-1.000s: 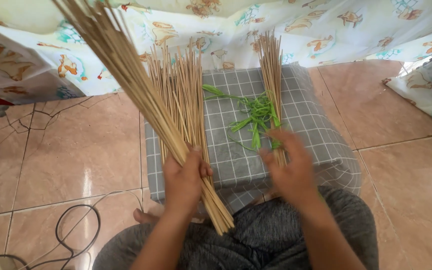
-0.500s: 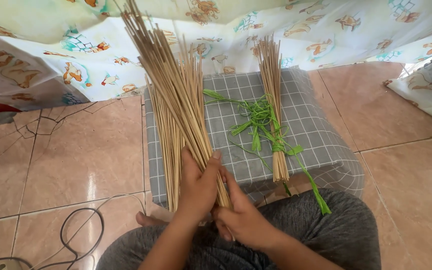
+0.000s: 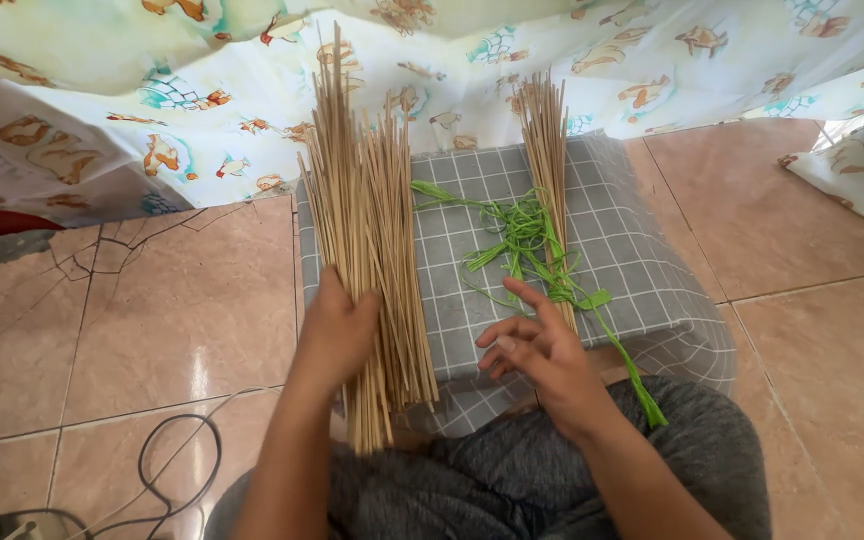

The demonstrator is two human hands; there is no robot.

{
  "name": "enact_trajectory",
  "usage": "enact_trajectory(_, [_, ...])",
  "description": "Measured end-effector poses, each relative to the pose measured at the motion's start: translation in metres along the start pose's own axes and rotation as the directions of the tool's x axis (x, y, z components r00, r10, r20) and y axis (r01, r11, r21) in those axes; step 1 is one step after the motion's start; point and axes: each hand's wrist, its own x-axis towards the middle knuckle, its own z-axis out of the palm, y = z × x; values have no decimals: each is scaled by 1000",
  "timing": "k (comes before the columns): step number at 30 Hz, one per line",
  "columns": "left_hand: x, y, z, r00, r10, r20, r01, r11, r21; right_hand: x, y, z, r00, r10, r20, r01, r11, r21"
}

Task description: Bundling and tying thin wooden sticks together using green plastic strips.

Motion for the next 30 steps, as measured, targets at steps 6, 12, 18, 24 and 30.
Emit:
enact_trajectory(6, [31, 12, 8, 997, 59, -50, -44, 961, 271, 2, -1, 5, 1000, 10, 23, -9, 1000, -20])
enact_trajectory(12, [42, 8, 21, 993, 54, -101, 2, 876, 482, -1, 0, 4, 1000, 8, 7, -8, 999, -44])
enact_trajectory(18, [55, -16, 35, 957, 230, -178, -87, 810, 580, -1, -3, 5, 1000, 9, -11, -10, 996, -89])
enact_trajectory(24, [37, -6, 26, 979, 164, -122, -69, 828, 557, -1, 0, 5, 1000, 28, 15, -25, 988, -150])
enact_trajectory(30, [19, -9, 28, 952, 270, -141, -136, 790, 597, 0, 4, 2, 998, 50, 40, -45, 992, -114])
